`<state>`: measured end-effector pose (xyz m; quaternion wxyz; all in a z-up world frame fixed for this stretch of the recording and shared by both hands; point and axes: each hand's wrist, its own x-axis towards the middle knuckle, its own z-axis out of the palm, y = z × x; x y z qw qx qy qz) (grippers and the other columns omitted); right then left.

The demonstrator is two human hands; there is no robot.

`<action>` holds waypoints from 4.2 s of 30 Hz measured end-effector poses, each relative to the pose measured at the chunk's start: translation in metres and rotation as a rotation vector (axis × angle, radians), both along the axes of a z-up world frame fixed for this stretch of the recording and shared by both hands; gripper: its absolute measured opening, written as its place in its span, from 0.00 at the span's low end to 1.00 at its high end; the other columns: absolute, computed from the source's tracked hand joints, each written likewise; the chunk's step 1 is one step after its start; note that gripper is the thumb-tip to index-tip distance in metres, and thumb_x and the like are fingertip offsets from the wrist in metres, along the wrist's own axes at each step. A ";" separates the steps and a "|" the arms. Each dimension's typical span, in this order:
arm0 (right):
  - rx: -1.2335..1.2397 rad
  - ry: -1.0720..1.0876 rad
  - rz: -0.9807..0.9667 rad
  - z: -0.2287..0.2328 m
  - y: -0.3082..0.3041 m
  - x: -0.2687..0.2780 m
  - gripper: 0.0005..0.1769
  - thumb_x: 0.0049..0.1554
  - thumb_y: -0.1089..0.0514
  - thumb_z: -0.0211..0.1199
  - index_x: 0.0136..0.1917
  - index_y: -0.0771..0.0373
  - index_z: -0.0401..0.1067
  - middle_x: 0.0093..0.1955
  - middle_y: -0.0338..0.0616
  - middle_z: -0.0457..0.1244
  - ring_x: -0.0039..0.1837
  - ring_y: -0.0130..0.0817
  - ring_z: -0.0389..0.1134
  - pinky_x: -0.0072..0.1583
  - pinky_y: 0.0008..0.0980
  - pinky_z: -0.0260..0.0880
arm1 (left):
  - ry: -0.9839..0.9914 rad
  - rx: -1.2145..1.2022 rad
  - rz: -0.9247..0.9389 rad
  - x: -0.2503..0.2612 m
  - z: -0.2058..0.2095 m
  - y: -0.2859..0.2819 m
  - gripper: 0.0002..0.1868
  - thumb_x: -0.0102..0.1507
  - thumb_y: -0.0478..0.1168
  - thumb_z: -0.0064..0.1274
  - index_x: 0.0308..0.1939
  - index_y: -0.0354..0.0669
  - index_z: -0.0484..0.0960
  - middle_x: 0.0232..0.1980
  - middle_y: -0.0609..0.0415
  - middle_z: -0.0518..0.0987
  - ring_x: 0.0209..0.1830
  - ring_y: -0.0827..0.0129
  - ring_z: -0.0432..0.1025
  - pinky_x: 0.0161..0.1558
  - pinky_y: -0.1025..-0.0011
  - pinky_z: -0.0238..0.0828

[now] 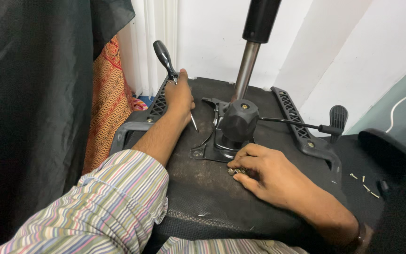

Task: The person assembles a chair by attaching the metal base to the underside of the seat using a screwdriver. They place the base, insert screws, and tighten them to secure the connection.

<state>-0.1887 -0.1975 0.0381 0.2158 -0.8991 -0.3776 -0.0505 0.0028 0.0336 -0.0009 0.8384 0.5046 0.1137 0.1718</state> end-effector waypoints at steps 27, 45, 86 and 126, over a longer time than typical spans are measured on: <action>0.536 0.575 -0.530 0.003 -0.076 0.039 0.15 0.50 0.66 0.68 0.53 0.70 0.81 0.45 0.53 0.74 0.46 0.34 0.75 0.53 0.30 0.77 | -0.226 0.209 -0.306 -0.007 0.013 -0.021 0.22 0.59 0.56 0.60 0.38 0.47 0.67 0.26 0.63 0.71 0.16 0.81 0.60 0.14 0.79 0.55; 0.336 0.585 -0.518 -0.012 -0.066 0.030 0.12 0.54 0.64 0.67 0.52 0.65 0.84 0.42 0.47 0.75 0.43 0.28 0.73 0.50 0.27 0.75 | -0.590 0.439 -0.543 -0.008 0.015 -0.048 0.26 0.56 0.34 0.69 0.34 0.47 0.59 0.48 0.40 0.84 0.47 0.68 0.81 0.49 0.70 0.83; 0.249 0.504 -0.458 -0.025 -0.070 0.045 0.15 0.48 0.64 0.78 0.49 0.66 0.80 0.39 0.41 0.71 0.40 0.23 0.68 0.43 0.22 0.69 | -0.446 0.330 -0.575 -0.027 0.025 -0.042 0.25 0.58 0.31 0.64 0.31 0.49 0.57 0.31 0.57 0.78 0.37 0.72 0.78 0.41 0.73 0.80; 0.379 0.454 -0.207 -0.034 -0.082 0.048 0.05 0.52 0.66 0.70 0.43 0.68 0.78 0.48 0.39 0.70 0.45 0.20 0.67 0.47 0.20 0.69 | -0.354 0.321 -0.630 -0.003 0.008 -0.034 0.34 0.64 0.73 0.29 0.38 0.46 0.69 0.49 0.46 0.85 0.49 0.68 0.83 0.55 0.66 0.82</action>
